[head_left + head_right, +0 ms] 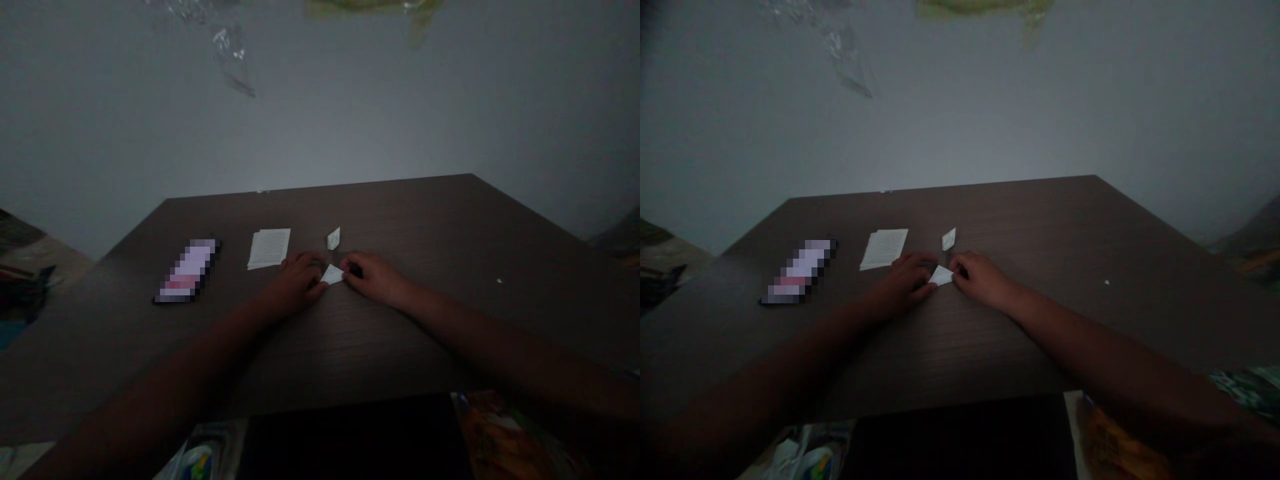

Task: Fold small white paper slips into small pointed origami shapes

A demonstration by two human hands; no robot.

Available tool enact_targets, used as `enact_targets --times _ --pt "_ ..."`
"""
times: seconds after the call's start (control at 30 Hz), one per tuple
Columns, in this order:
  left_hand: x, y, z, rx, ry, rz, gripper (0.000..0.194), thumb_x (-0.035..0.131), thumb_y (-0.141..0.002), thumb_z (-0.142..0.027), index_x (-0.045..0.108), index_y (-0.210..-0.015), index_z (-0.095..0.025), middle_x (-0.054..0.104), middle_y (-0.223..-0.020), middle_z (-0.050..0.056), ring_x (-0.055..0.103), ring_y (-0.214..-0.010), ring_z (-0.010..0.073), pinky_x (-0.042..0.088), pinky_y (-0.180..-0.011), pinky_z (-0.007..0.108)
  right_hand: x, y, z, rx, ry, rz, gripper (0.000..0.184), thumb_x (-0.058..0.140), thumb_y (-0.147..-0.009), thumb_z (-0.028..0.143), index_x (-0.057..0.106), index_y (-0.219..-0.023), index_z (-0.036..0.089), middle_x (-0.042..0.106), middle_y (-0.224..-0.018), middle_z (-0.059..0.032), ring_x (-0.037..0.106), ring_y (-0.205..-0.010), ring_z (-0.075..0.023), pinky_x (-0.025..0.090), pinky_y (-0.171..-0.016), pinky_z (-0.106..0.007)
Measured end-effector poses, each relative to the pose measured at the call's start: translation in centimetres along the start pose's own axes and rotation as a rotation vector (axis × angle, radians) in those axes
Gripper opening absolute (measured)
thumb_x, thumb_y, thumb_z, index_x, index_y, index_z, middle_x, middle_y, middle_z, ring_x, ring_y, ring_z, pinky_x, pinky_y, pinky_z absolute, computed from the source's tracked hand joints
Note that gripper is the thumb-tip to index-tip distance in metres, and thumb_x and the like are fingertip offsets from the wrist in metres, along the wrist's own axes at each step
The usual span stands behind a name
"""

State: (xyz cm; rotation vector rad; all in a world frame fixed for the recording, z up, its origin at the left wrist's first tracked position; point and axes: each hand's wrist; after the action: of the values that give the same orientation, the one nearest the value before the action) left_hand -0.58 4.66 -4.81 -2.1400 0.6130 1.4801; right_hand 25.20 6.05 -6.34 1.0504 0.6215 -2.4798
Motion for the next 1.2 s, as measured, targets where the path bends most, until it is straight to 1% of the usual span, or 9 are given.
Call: enact_targets --times 0.07,0.13,0.23,0.37,0.5,0.73,0.93,1.07,1.2 --pt "-0.2 0.1 0.0 -0.003 0.025 0.012 0.013 0.071 -0.107 -0.026 0.075 -0.095 -0.021 0.067 -0.160 0.013 0.056 -0.153 0.0350 0.046 -0.129 0.058 0.0 0.0 0.0 0.007 -0.017 0.013 0.012 0.071 -0.096 0.013 0.073 -0.100 0.025 0.078 -0.099 -0.0045 0.068 -0.092 -0.0235 0.051 -0.085 -0.036" --pt "-0.6 0.1 0.1 -0.027 0.060 0.042 0.012 0.070 -0.108 -0.026 0.077 -0.098 -0.021 0.066 -0.162 0.013 0.055 -0.154 0.0348 0.046 -0.130 0.058 0.0 0.0 -0.1 0.012 -0.026 0.020 0.013 0.071 -0.096 0.013 0.074 -0.100 0.024 0.077 -0.099 -0.0043 0.068 -0.091 -0.0233 0.050 -0.085 -0.036" --pt "-1.3 0.3 0.4 -0.063 0.088 0.090 0.012 0.070 -0.107 -0.024 0.080 -0.103 -0.020 0.063 -0.166 0.013 0.053 -0.158 0.0354 0.044 -0.132 0.060 0.0 -0.1 -0.1 0.019 -0.033 0.019 0.014 0.071 -0.095 0.011 0.075 -0.100 0.024 0.077 -0.098 -0.0041 0.068 -0.093 -0.0236 0.050 -0.086 -0.036" --pt "-1.9 0.3 0.9 -0.102 0.068 0.092 0.014 0.070 -0.107 -0.024 0.082 -0.105 -0.019 0.061 -0.169 0.015 0.052 -0.158 0.0389 0.044 -0.131 0.066 0.0 -0.1 0.1 0.026 -0.049 0.034 0.017 0.069 -0.094 0.008 0.074 -0.100 0.024 0.077 -0.099 -0.0038 0.067 -0.092 -0.0227 0.051 -0.085 -0.036" --pt "-1.7 0.3 0.9 -0.142 0.024 0.069 0.013 0.069 -0.108 -0.023 0.081 -0.105 -0.019 0.064 -0.166 0.014 0.055 -0.154 0.0387 0.047 -0.129 0.065 -0.3 0.0 0.6 0.019 -0.015 0.059 0.019 0.070 -0.093 0.006 0.072 -0.099 0.024 0.077 -0.100 -0.0048 0.068 -0.096 -0.0243 0.051 -0.086 -0.036" --pt "-1.1 0.5 -0.5 -0.165 -0.038 0.021 0.016 0.062 -0.108 -0.016 0.079 -0.108 -0.019 0.069 -0.159 0.015 0.056 -0.152 0.0380 0.046 -0.128 0.066 -0.2 0.1 1.0 -0.004 0.040 0.055 0.022 0.068 -0.091 0.004 0.072 -0.097 0.025 0.077 -0.100 -0.0060 0.069 -0.100 -0.0267 0.051 -0.091 -0.040" --pt "-1.1 0.5 -0.5 -0.195 -0.018 -0.001 0.010 0.070 -0.106 -0.020 0.080 -0.103 -0.018 0.068 -0.159 0.015 0.056 -0.151 0.0395 0.047 -0.128 0.065 -0.1 0.4 0.3 -0.005 0.031 0.026 0.017 0.068 -0.093 0.008 0.069 -0.096 0.025 0.075 -0.098 -0.0047 0.067 -0.095 -0.0251 0.050 -0.085 -0.037" --pt "-0.8 0.6 -0.3 -0.183 -0.013 0.006 0.010 0.070 -0.107 -0.019 0.079 -0.102 -0.018 0.068 -0.159 0.014 0.058 -0.150 0.0376 0.049 -0.128 0.063 0.0 0.5 0.0 -0.007 0.023 0.020 0.016 0.068 -0.093 0.010 0.067 -0.097 0.025 0.074 -0.096 -0.0037 0.066 -0.090 -0.0242 0.050 -0.082 -0.036" --pt "-0.7 0.6 -0.2 -0.165 -0.019 0.016 0.013 0.066 -0.108 -0.016 0.078 -0.104 -0.018 0.068 -0.158 0.016 0.057 -0.150 0.0374 0.049 -0.127 0.064 0.1 0.4 0.1 -0.011 0.021 0.022 0.017 0.067 -0.093 0.009 0.065 -0.095 0.026 0.074 -0.095 -0.0034 0.066 -0.091 -0.0242 0.050 -0.082 -0.036"
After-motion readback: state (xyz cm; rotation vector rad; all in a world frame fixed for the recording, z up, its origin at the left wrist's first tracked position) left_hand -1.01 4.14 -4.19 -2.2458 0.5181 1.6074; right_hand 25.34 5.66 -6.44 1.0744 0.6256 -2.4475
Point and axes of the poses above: each hand's wrist, its own y-axis away from the middle knuckle, its own x-axis out of the palm, z = x × y
